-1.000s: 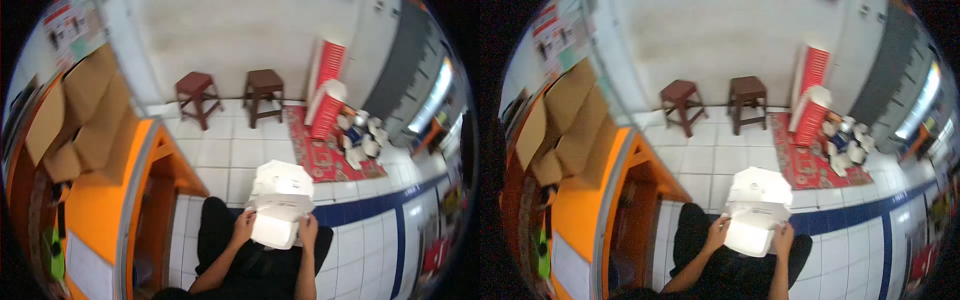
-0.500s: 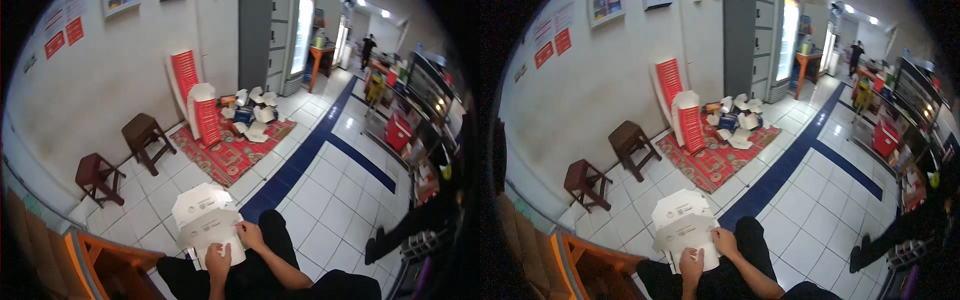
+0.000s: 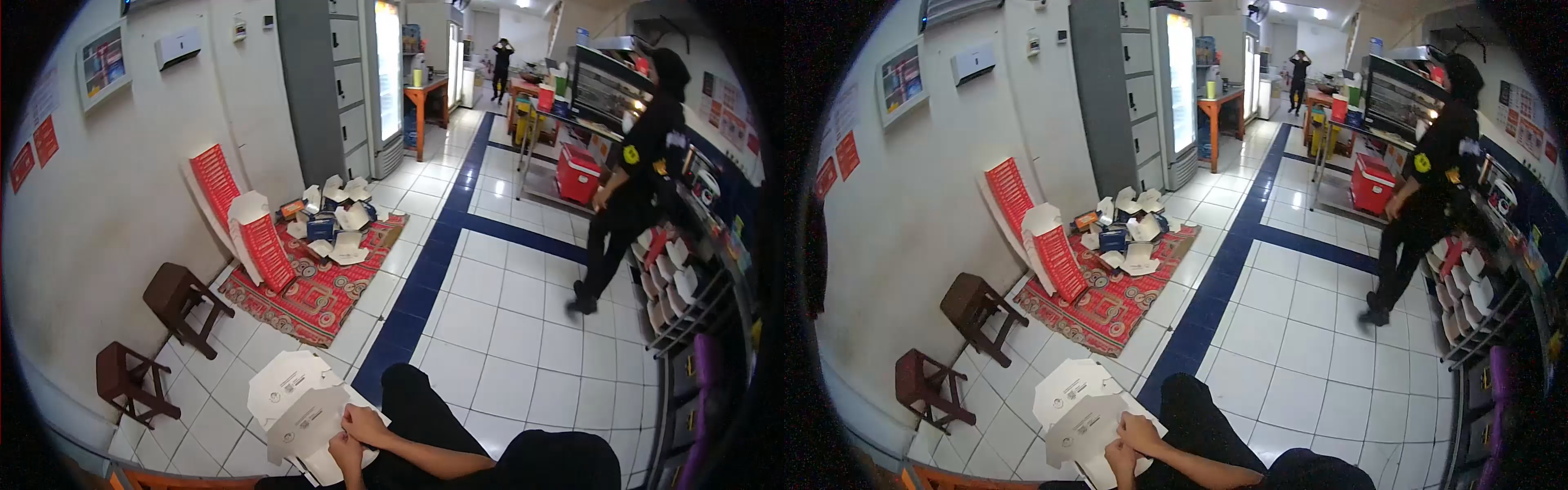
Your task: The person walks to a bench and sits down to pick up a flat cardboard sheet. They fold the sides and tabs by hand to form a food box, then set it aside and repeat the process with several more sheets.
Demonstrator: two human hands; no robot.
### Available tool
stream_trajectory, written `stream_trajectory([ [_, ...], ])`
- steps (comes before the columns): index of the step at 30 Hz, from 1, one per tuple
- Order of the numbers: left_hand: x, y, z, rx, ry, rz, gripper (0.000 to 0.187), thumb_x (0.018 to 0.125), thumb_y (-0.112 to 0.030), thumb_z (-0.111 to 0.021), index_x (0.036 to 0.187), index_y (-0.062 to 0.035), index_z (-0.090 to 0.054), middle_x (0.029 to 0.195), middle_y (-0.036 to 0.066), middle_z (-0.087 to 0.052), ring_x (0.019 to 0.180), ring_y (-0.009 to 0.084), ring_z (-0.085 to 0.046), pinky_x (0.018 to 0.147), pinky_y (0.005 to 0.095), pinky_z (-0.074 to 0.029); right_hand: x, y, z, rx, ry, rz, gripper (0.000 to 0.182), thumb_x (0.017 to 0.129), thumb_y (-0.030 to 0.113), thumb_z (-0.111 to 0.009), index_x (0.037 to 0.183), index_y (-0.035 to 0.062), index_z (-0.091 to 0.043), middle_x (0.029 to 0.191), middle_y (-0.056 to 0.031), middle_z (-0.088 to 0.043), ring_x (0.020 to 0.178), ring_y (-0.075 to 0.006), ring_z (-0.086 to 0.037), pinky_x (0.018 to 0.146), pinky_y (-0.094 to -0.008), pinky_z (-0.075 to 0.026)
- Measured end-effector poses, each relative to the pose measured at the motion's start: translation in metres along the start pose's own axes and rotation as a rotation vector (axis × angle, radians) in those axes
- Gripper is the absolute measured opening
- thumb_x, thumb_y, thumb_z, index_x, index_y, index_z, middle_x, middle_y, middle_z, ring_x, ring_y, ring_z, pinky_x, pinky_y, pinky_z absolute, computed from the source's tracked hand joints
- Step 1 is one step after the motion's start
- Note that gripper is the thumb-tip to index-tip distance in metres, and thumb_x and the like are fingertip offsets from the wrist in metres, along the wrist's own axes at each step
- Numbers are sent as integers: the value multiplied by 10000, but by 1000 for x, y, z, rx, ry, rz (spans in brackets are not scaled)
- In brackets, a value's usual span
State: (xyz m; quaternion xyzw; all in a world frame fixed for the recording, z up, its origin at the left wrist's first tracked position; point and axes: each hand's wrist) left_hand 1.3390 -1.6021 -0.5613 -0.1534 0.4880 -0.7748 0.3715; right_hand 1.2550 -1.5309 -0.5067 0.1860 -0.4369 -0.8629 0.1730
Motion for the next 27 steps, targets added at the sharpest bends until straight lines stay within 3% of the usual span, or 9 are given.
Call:
stream_trajectory([
  [4, 8, 13, 2, -157, 63, 82, 349, 860, -218, -608, 712, 96, -629, 568, 163, -612, 529, 162, -571, 529, 385, -458, -13, 12, 4, -117, -32, 68, 201, 836, 221, -557, 866, 25, -592, 810, -194, -657, 801, -401, -643, 704, -509, -507],
  [11, 17, 9, 15, -457, 161, 306, 327, 910, -164, -556, 692, 78, -574, 607, 64, -577, 543, 149, -589, 486, 331, -490, -21, -5, -10, -144, 41, 92, 253, 855, 258, -544, 911, 14, -581, 893, -222, -634, 887, -402, -625, 753, -506, -499],
  [13, 13, -14, 32, -475, 224, 327, 295, 919, -169, -545, 823, 99, -624, 663, 98, -607, 577, 151, -608, 540, 319, -523, -22, -1, 1, -126, 67, 71, 270, 865, 277, -546, 943, 20, -572, 932, -225, -621, 912, -405, -617, 773, -504, -497],
  [15, -1, -48, 60, -297, 237, 121, 300, 933, -177, -536, 980, 95, -653, 761, 128, -640, 615, 153, -629, 571, 294, -521, -26, 1, 11, -164, 110, 36, 332, 891, 341, -554, 1064, 58, -536, 1031, -222, -589, 956, -408, -603, 816, -498, -492],
  [16, -2, -37, 72, -230, 229, 147, 330, 952, -191, -528, 1127, 67, -638, 874, 140, -651, 624, 166, -620, 567, 286, -507, -29, 7, 23, -164, 113, 53, 371, 915, 383, -543, 1141, 90, -522, 1055, -211, -584, 967, -408, -602, 822, -489, -497],
  [19, -36, -78, 135, 205, 79, -85, 281, 851, -103, -563, 1110, -39, -652, 935, 141, -541, 831, 273, -582, 766, 360, -495, -39, 24, 67, -188, 300, 323, 489, 910, 470, -560, 1296, 177, -497, 1046, -168, -558, 960, -356, -605, 807, -466, -504],
  [20, -44, -74, 149, 213, 45, -32, 281, 851, -103, -563, 1110, -39, -652, 935, 141, -541, 831, 273, -582, 766, 360, -495, -42, 35, 85, -233, 452, 375, 512, 899, 478, -580, 1321, 204, -487, 1037, -136, -562, 958, -333, -617, 788, -456, -517],
  [23, -67, -65, 181, 420, 176, 10, 360, 736, -113, -656, 1095, -134, -661, 1092, 174, -494, 1063, 338, -507, 928, 418, -439, -46, 23, 88, -587, 591, 576, 475, 829, 425, -674, 1240, 220, -551, 1021, -113, -597, 903, -318, -642, 728, -415, -539],
  [27, -78, -30, 173, 509, 194, -111, 396, 740, -173, -703, 1131, -148, -649, 1216, 167, -533, 1125, 346, -518, 945, 430, -448, -40, -1, 61, -743, 552, 636, 332, 802, 352, -709, 984, 85, -635, 951, -108, -618, 888, -313, -648, 726, -433, -533],
])
Point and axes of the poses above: each hand's wrist, its own x-axis towards the middle knuckle, its own z-axis out of the back of the hand, y = z × x
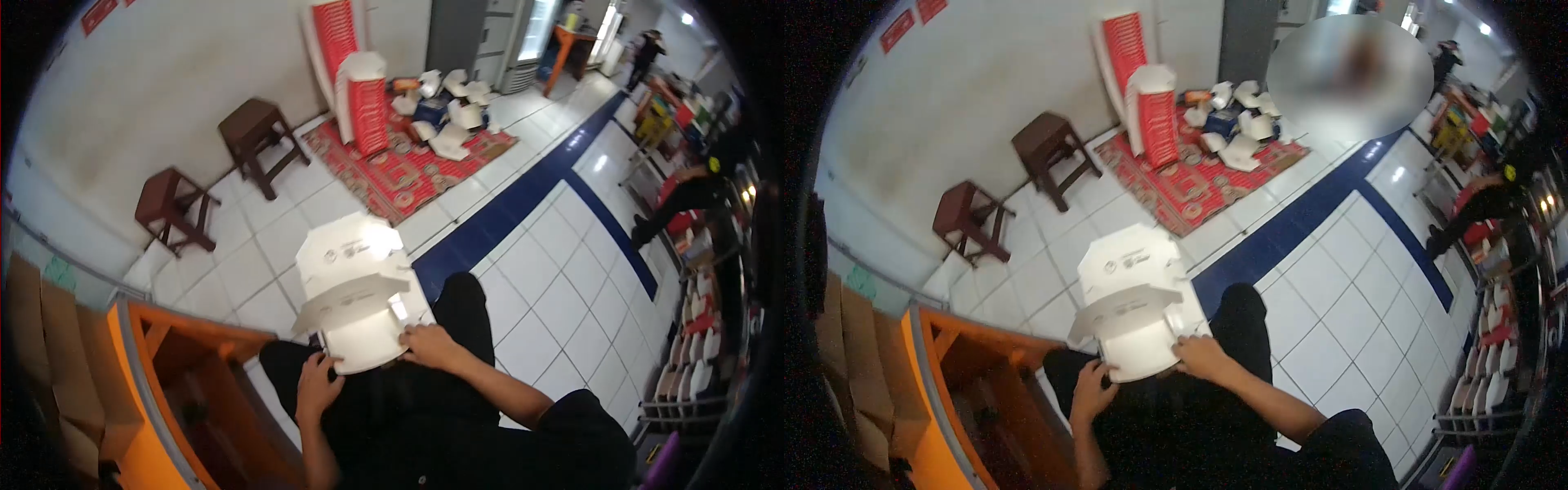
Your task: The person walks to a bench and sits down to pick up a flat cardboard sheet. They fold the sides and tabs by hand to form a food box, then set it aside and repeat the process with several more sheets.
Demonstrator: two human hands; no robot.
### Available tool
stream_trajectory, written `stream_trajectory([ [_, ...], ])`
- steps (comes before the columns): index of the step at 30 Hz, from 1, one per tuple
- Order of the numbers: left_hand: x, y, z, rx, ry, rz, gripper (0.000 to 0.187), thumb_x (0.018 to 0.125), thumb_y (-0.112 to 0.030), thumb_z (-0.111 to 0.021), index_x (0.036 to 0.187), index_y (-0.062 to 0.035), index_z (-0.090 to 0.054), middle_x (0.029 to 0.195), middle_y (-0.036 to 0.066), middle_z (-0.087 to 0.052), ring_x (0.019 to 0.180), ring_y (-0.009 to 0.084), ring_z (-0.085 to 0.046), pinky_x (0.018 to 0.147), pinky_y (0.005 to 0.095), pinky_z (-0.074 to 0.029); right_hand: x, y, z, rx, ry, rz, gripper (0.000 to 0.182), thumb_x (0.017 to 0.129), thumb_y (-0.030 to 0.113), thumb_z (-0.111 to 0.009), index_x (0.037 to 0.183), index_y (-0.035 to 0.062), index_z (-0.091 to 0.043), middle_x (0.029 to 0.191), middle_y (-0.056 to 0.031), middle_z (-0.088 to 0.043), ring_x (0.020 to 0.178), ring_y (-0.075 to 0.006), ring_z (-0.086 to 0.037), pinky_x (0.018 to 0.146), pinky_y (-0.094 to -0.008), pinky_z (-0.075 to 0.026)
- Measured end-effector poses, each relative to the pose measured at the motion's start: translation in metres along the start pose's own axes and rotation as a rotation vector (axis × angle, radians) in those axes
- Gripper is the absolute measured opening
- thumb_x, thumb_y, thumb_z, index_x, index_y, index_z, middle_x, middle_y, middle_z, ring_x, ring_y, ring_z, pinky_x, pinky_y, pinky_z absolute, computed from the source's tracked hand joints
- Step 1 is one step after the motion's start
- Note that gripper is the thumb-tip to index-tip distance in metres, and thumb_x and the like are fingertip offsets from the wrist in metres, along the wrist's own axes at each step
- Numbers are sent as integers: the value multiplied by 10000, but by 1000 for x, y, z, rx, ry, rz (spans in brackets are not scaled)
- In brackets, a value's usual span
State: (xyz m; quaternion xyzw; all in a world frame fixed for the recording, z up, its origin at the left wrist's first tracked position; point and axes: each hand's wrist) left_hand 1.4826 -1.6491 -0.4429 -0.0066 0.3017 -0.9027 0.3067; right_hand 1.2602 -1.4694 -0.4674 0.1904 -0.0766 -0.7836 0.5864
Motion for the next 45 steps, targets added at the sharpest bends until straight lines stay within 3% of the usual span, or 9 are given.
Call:
stream_trajectory([
  [20, 27, -8, -42, 131, -165, 22, 224, 877, -222, -641, 781, -28, -701, 781, 171, -666, 759, 370, -642, 700, 434, -484, 15, 3, -42, -56, -193, -150, 267, 871, 314, -625, 767, 72, -666, 791, -115, -662, 748, -275, -672, 666, -409, -524],
  [24, 20, -31, -27, -302, -391, 177, 503, 863, -69, -584, 1347, -45, -452, 1123, 238, -643, 798, 351, -667, 732, 415, -503, 5, 3, -2, 96, -255, 40, 285, 899, 295, -594, 757, 52, -642, 744, -143, -637, 726, -321, -658, 656, -426, -515],
  [25, 24, -17, -32, -453, -439, 143, 714, 834, 3, -529, 1474, -82, -224, 1267, 264, -567, 793, 302, -670, 719, 381, -508, 1, 3, 5, 135, -261, 99, 296, 909, 321, -586, 787, 57, -636, 752, -146, -624, 731, -332, -643, 672, -433, -515],
  [30, 41, 27, -53, -879, -789, 356, 681, 852, 60, -487, 1452, -96, -206, 978, 156, -591, 683, 200, -596, 628, 288, -480, 1, -26, 64, 70, -64, 279, 303, 894, 363, -600, 882, 64, -646, 784, -156, -624, 773, -338, -642, 715, -434, -514],
  [32, 52, 43, -64, -984, -796, 447, 676, 857, 60, -488, 1447, -103, -201, 946, 141, -582, 676, 190, -587, 615, 281, -474, 29, -55, 123, -9, -1, 89, 336, 845, 387, -642, 964, 74, -666, 879, -157, -662, 824, -344, -650, 737, -438, -514],
  [35, 61, 51, -70, -860, -726, 618, 664, 866, 16, -525, 1435, -104, -204, 914, 147, -599, 769, 242, -610, 698, 356, -498, 119, -160, 211, -3, -545, -152, 724, 727, 463, -734, 1326, 157, -466, 973, -194, -678, 890, -388, -656, 769, -504, -512],
  [38, 67, 82, -102, -627, -714, 539, 665, 854, -38, -569, 1427, -90, -235, 915, 167, -613, 864, 317, -621, 803, 419, -487, 139, -174, 274, 39, -590, -370, 858, 750, 486, -727, 1429, 146, -327, 956, -244, -666, 898, -429, -648, 756, -515, -513],
  [41, 42, 15, -47, -508, -568, 531, 487, 873, -165, -555, 1307, 28, -448, 1136, 246, -572, 1050, 386, -565, 909, 448, -445, 160, -152, 223, 164, -867, -272, 763, 803, 447, -682, 1403, 115, -346, 930, -260, -663, 888, -417, -654, 755, -515, -515],
  [45, 46, 19, -69, -270, -491, 301, 480, 896, -148, -493, 1327, 57, -447, 1187, 291, -552, 1078, 406, -544, 953, 450, -426, 113, -95, 52, 227, -444, -563, 623, 832, 444, -643, 1293, 58, -478, 1200, -272, -541, 1035, -447, -598, 867, -549, -488],
])
Point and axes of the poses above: each hand's wrist, its own x-axis towards the middle knuckle, its own z-axis out of the back of the hand, y = z × x
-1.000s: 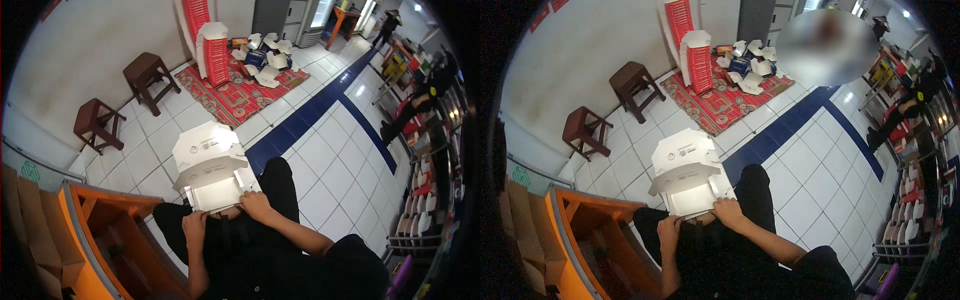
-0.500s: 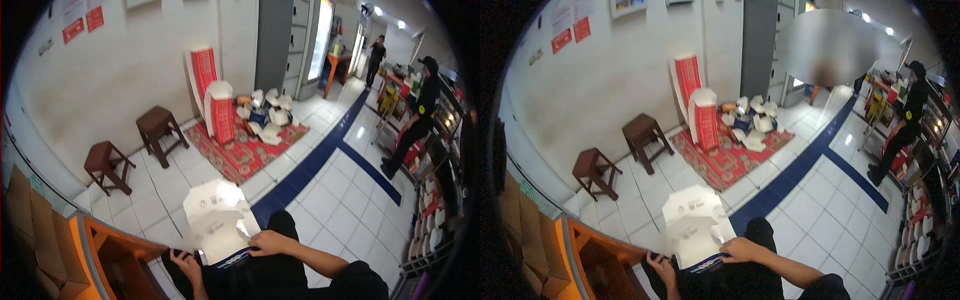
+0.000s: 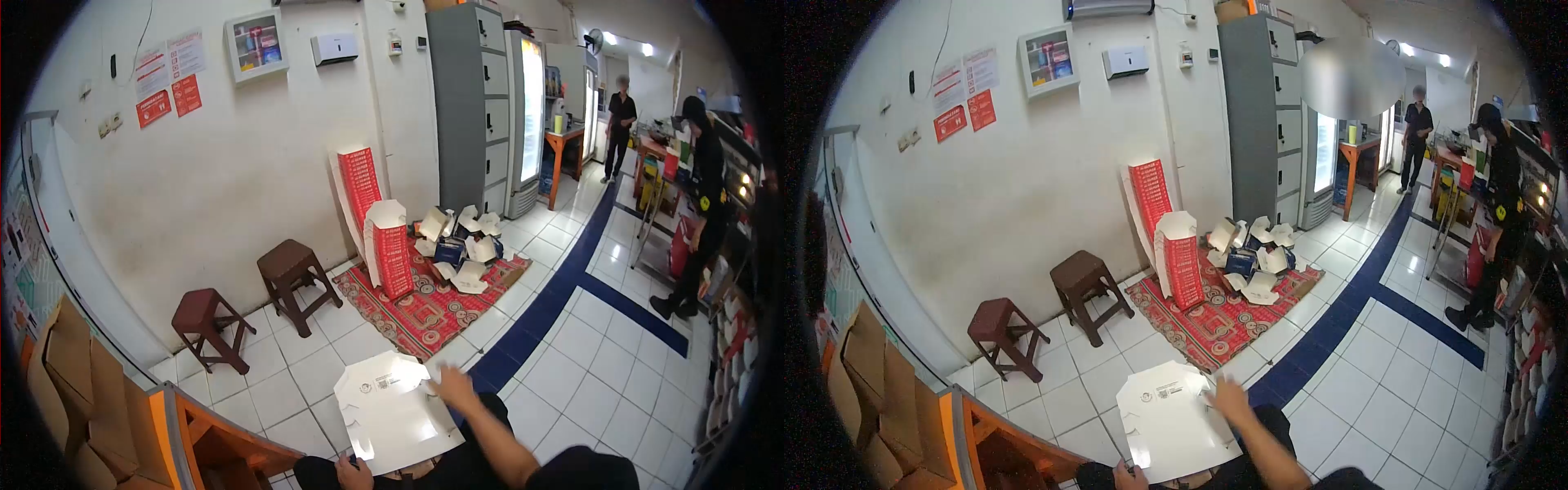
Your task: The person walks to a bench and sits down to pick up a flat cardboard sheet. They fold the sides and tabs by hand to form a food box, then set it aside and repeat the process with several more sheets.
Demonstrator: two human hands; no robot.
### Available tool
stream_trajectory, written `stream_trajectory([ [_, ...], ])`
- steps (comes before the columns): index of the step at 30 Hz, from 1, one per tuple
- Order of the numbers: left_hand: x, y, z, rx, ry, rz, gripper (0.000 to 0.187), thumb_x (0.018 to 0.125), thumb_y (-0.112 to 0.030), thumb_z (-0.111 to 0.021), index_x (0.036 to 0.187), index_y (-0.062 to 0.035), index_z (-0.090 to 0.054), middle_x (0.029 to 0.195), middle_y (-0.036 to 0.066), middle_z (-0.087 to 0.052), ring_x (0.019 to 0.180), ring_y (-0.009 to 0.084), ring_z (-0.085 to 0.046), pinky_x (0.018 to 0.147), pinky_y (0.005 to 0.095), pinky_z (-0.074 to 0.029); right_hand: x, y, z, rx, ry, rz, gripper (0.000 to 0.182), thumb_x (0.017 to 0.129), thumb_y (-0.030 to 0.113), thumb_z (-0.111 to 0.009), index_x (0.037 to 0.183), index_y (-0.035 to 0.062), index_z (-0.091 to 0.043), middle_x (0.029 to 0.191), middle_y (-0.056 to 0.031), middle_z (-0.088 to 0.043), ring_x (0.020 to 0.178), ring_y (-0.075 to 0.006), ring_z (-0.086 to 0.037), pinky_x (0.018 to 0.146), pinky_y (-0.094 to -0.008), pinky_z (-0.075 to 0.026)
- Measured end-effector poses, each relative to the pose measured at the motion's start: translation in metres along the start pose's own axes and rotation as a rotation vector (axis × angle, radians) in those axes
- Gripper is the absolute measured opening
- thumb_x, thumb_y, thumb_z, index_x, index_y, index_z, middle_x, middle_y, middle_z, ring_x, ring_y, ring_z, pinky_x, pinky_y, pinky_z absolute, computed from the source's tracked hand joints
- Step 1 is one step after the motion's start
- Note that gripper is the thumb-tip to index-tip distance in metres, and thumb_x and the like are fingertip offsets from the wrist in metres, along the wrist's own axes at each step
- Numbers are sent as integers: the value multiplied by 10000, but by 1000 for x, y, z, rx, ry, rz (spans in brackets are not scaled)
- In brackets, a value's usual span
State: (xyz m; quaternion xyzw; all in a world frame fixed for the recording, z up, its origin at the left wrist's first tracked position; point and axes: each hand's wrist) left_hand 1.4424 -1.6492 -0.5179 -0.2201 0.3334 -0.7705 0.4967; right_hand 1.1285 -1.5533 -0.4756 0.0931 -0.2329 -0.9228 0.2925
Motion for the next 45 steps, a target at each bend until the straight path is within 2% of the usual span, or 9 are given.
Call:
stream_trajectory([
  [4, -2, 11, -20, 155, 18, -32, 449, 850, -153, -606, 1246, 41, -524, 1158, 232, -550, 1077, 409, -546, 933, 450, -445, -108, -12, -53, 72, 47, -212, 627, 784, 355, -718, 1249, 1, -491, 1184, -291, -516, 1135, -431, -520, 932, -520, -455],
  [9, -8, -7, -14, 161, -43, -126, 454, 867, -149, -597, 1264, 58, -516, 1159, 234, -536, 1075, 414, -532, 939, 457, -435, -129, -13, -43, 176, -184, -33, 362, 788, 92, -678, 1119, -16, -582, 1121, -264, -544, 1019, -420, -545, 850, -477, -467],
  [14, -11, -16, -14, 324, -159, -250, 466, 863, -159, -625, 1266, 47, -514, 1065, 204, -542, 977, 365, -559, 863, 446, -458, -125, -10, -40, 298, -200, -144, 227, 798, 154, -713, 965, 18, -638, 831, -159, -666, 840, -360, -630, 791, -458, -477],
  [25, 17, 3, -10, -209, 13, 118, 398, 886, -246, -639, 1175, 21, -581, 848, 164, -643, 790, 286, -594, 734, 384, -468, -122, 7, -25, 143, -200, -186, 177, 909, 194, -602, 949, 21, -593, 772, -193, -666, 747, -372, -654, 675, -477, -486],
  [28, 10, -13, -2, 28, 6, 17, 469, 896, -273, -635, 1252, 10, -522, 861, 166, -666, 815, 281, -611, 725, 388, -471, -118, 5, -31, 67, -542, 61, 170, 925, 202, -583, 976, 40, -570, 747, -167, -666, 714, -362, -655, 658, -486, -478],
  [31, 6, -19, 8, -11, 98, -94, 522, 874, -210, -651, 1318, -9, -464, 890, 163, -679, 878, 300, -626, 770, 391, -479, -118, 13, -11, 69, -511, 29, 164, 926, 203, -578, 987, 51, -570, 853, -156, -674, 794, -337, -662, 688, -471, -487],
  [37, 9, -43, 23, -190, 217, 3, 524, 776, -21, -650, 1285, -16, -526, 1091, 222, -652, 1023, 342, -622, 927, 393, -458, -125, 29, 17, 436, 97, -134, 253, 874, 171, -601, 1099, 58, -574, 1130, -180, -622, 1040, -313, -613, 792, -423, -511],
  [40, 8, -35, 8, 10, 252, -229, 511, 787, -4, -597, 1295, -16, -539, 1169, 229, -622, 1049, 347, -624, 911, 390, -480, -128, 11, -25, 264, -7, 264, 421, 798, 103, -614, 1216, 87, -572, 1252, -157, -586, 1041, -341, -610, 783, -456, -535],
  [45, 0, -28, -6, 313, 333, -359, 512, 805, -10, -517, 1311, -79, -542, 1290, 151, -576, 1065, 370, -606, 947, 450, -468, -142, 13, -46, -174, 184, 304, 419, 817, 30, -539, 1216, 143, -598, 1326, -67, -560, 986, -327, -613, 804, -436, -544],
])
Point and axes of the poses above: each hand's wrist, its own x-axis towards the middle knuckle, its own z-axis out of the back of the hand, y = z × x
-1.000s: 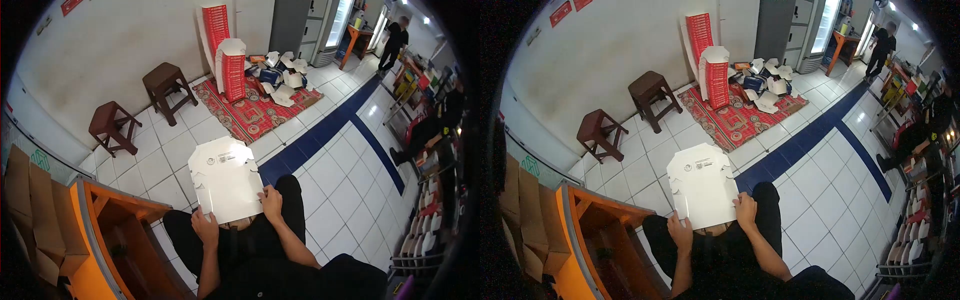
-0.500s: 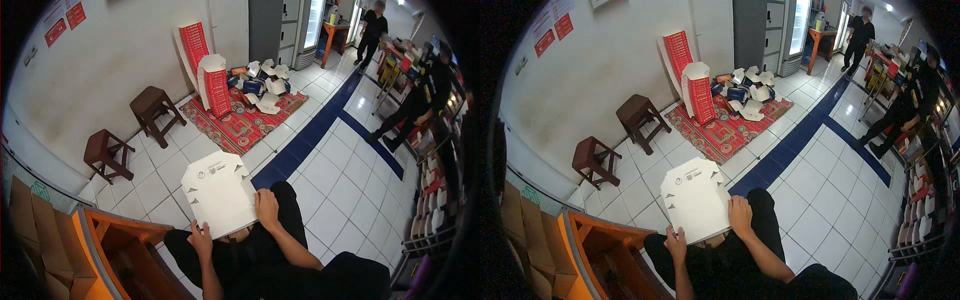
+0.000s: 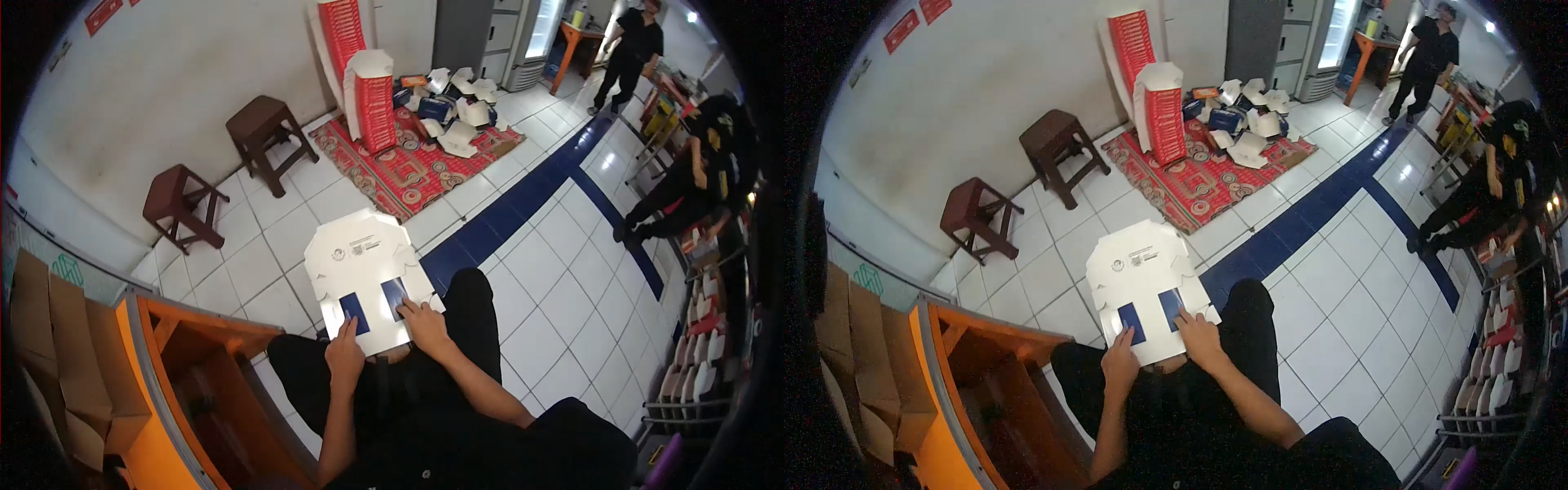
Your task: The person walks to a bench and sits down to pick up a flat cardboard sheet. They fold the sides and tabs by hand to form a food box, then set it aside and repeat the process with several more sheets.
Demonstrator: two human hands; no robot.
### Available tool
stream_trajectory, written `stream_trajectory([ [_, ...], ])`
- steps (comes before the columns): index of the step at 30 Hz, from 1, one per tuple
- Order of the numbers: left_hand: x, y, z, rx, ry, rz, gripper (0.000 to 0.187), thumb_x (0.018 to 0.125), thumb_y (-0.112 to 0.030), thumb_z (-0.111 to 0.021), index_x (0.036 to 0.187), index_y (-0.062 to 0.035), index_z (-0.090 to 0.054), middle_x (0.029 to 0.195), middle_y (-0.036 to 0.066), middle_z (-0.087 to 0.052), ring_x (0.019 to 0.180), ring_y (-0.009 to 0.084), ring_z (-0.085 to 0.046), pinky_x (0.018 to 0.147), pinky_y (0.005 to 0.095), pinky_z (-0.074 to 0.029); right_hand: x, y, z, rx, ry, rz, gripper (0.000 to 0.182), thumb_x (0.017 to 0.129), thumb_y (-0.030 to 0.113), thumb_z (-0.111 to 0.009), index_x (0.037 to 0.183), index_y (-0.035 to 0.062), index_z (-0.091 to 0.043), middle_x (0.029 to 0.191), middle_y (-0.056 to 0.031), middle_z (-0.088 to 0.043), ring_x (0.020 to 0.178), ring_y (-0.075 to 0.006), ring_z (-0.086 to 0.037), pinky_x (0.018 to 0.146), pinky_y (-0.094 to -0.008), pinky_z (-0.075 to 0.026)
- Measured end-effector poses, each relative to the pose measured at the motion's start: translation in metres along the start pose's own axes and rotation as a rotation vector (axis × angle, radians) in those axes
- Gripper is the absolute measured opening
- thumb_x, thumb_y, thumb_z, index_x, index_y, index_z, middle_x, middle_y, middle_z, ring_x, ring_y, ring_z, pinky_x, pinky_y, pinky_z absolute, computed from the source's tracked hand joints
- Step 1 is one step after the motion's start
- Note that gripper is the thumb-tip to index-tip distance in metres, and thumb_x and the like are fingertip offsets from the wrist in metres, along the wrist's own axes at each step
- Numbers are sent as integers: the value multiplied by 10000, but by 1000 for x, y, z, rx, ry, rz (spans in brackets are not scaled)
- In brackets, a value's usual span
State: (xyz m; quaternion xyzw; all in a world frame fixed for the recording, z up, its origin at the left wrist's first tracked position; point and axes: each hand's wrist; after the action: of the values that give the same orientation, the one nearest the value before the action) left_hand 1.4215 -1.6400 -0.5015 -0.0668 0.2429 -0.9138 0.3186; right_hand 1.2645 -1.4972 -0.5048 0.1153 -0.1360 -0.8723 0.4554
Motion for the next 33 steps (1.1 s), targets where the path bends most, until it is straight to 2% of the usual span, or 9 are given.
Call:
stream_trajectory([
  [2, 1, -4, -9, 272, 7, 18, 463, 804, -60, -546, 1262, -114, -578, 1265, 104, -579, 1071, 340, -582, 974, 523, -405, 3, -7, -2, -30, -28, 5, 409, 819, 52, -547, 1206, 169, -607, 1337, -44, -556, 982, -298, -623, 785, -429, -547],
  [5, 12, 0, -19, 362, -85, -51, 403, 784, -94, -594, 1187, -116, -592, 1232, 60, -571, 1114, 304, -530, 982, 610, -313, 4, -14, -2, 14, -70, 33, 399, 815, 50, -541, 1185, 176, -623, 1320, -27, -574, 961, -292, -628, 783, -415, -546],
  [8, 25, -9, -3, 198, -51, 25, 341, 785, -126, -613, 1126, -118, -594, 1171, 60, -578, 1159, 290, -487, 985, 640, -285, 0, -13, 0, 82, -100, 26, 414, 799, 24, -541, 1176, 172, -627, 1314, -25, -582, 950, -288, -628, 806, -405, -540],
  [13, 44, -64, -18, 77, -409, -28, 252, 849, -220, -620, 1064, -90, -628, 1116, 93, -599, 1100, 283, -537, 1005, 508, -357, -6, -15, 4, 260, -136, 6, 457, 793, -24, -533, 1203, 158, -620, 1326, -44, -573, 965, -320, -608, 845, -430, -519],
  [16, 62, -53, -71, -224, -194, 89, 277, 876, -212, -612, 1096, -43, -632, 982, 124, -638, 908, 282, -620, 859, 398, -483, -7, -22, 5, 367, -105, 11, 470, 790, -49, -534, 1215, 137, -610, 1305, -86, -583, 1019, -346, -595, 891, -429, -497],
  [19, 80, -41, -82, -931, 78, 351, 312, 901, -157, -606, 1131, 53, -614, 816, 92, -651, 615, 128, -603, 519, 258, -494, -13, -29, 3, 471, -254, 122, 460, 784, -77, -530, 1201, 102, -607, 1275, -127, -594, 1074, -353, -584, 940, -419, -470],
  [23, 82, -46, -58, -1122, 373, 395, 299, 893, -159, -617, 1100, 57, -629, 824, 85, -642, 667, 132, -614, 558, 252, -520, -22, -27, 9, 564, -220, 79, 436, 783, -83, -535, 1184, 73, -605, 1258, -152, -597, 1114, -353, -573, 970, -410, -452],
  [29, 83, -49, -61, -1104, 348, 324, 218, 917, -137, -610, 1010, 54, -654, 844, 77, -633, 711, 140, -618, 646, 272, -570, -19, -22, 16, 522, -195, 210, 414, 796, -46, -579, 1192, 73, -606, 1295, -169, -559, 1063, -334, -595, 939, -393, -471],
  [33, 79, -53, -50, -1351, 344, 470, 188, 908, -113, -631, 1007, 45, -653, 900, 73, -634, 782, 152, -629, 694, 298, -595, -24, -16, 21, 765, -356, -167, 589, 769, -7, -672, 1323, 59, -483, 1293, -203, -449, 1007, -296, -611, 895, -367, -492],
])
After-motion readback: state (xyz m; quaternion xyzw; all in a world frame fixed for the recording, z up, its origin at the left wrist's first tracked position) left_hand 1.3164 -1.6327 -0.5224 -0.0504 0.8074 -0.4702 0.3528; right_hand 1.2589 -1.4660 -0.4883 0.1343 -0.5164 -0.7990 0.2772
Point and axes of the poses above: each hand's wrist, its own x-axis towards the middle knuckle, its own z-axis out of the back of the hand, y = z × x
